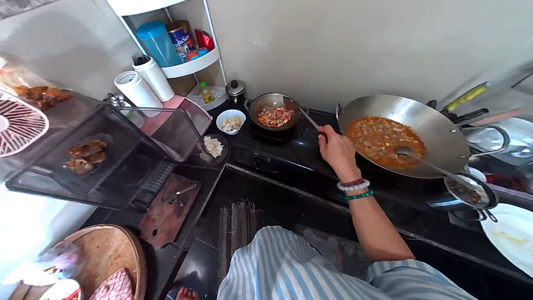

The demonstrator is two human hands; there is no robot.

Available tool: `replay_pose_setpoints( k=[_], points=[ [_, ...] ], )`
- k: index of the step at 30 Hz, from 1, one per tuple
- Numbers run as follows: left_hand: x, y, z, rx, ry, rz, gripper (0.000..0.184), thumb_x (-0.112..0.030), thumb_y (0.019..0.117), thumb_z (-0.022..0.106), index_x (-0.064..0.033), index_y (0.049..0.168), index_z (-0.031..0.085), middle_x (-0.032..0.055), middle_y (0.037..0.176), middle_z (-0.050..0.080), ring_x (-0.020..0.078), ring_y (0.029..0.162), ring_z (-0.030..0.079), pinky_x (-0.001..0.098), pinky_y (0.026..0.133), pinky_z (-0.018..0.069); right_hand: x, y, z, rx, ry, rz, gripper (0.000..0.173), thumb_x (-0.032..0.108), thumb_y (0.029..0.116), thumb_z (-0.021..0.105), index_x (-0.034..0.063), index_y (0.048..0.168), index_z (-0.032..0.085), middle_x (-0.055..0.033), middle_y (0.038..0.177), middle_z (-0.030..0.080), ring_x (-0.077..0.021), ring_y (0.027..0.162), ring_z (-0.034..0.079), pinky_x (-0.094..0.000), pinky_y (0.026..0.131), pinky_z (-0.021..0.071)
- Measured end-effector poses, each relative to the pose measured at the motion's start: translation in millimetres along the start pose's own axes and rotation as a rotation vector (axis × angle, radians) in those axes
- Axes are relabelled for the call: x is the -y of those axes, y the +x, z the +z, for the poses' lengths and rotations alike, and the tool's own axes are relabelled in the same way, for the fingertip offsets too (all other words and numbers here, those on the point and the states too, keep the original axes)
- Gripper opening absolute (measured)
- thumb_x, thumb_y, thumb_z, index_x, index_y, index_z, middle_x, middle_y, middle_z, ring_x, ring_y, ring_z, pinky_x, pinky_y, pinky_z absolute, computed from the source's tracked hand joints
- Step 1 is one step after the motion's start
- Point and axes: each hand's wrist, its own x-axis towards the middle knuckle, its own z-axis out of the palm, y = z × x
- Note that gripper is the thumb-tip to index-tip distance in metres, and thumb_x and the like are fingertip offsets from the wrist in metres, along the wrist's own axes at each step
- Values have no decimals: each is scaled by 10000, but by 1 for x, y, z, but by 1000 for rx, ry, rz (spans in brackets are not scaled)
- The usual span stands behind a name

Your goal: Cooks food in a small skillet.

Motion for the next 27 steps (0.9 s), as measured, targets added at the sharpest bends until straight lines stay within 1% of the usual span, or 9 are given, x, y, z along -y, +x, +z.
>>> replay_pose_setpoints(
  k=[3,5,8,12,17,18,20,23,27],
  points=[
    [10,14,8,56,-42,26,337,-109,1106,348,15,1399,459,50,964,505,63,679,459,220,608,418,5,0,13,67,62,14,276,185,1056,554,97,1308,626,-240,951,716,-492,856,694,-681,691,517],
    [10,17,8,81,-2,38,350,-90,1107,348,27,1427,431,66,1013,538,54,687,481,219,622,437,10,-3,10,71,103,-41,273,180,1050,573,95,1300,642,-212,987,729,-460,872,705,-673,720,527],
    [14,19,2,109,68,19,365,-184,1123,332,4,1405,468,49,932,502,78,650,459,250,596,432,22,-11,-3,59,138,-121,282,181,1048,581,105,1313,640,-178,991,736,-407,849,715,-642,712,544],
    [20,13,4,49,35,-5,484,-369,1141,251,-18,1218,575,-55,573,366,47,408,369,214,418,370,24,-10,3,114,76,-94,274,214,1048,588,135,1304,648,-185,934,729,-423,823,707,-644,678,533],
    [20,13,5,95,-49,-96,823,-561,1076,-6,3,1057,593,-32,492,467,68,367,438,242,386,412,15,3,12,55,60,-27,274,212,1062,550,120,1309,627,-222,937,716,-465,831,699,-669,666,520],
    [25,21,3,130,-64,-120,878,-591,1049,-55,5,1134,584,-3,559,551,85,417,498,261,419,448,18,4,11,53,87,-37,280,213,1060,556,122,1315,628,-210,953,722,-450,831,702,-664,679,526],
    [32,32,3,160,-106,-189,886,-629,1031,-48,-2,1320,507,97,890,660,150,644,617,326,577,523,27,3,14,67,121,-78,284,209,1054,571,123,1318,634,-178,976,736,-413,832,713,-649,702,541],
    [32,31,8,176,-132,-240,873,-641,1029,-36,-23,1523,333,247,1388,518,289,1039,645,434,840,549,33,1,24,106,109,-94,293,206,1054,570,132,1331,630,-181,980,735,-419,839,713,-643,692,543],
    [29,31,8,157,-107,-236,835,-631,1042,-4,-46,1550,306,268,1485,432,337,1127,619,476,881,544,29,-2,21,88,104,8,284,236,1072,538,145,1338,584,-242,930,691,-486,811,680,-656,622,513]
  ],
)
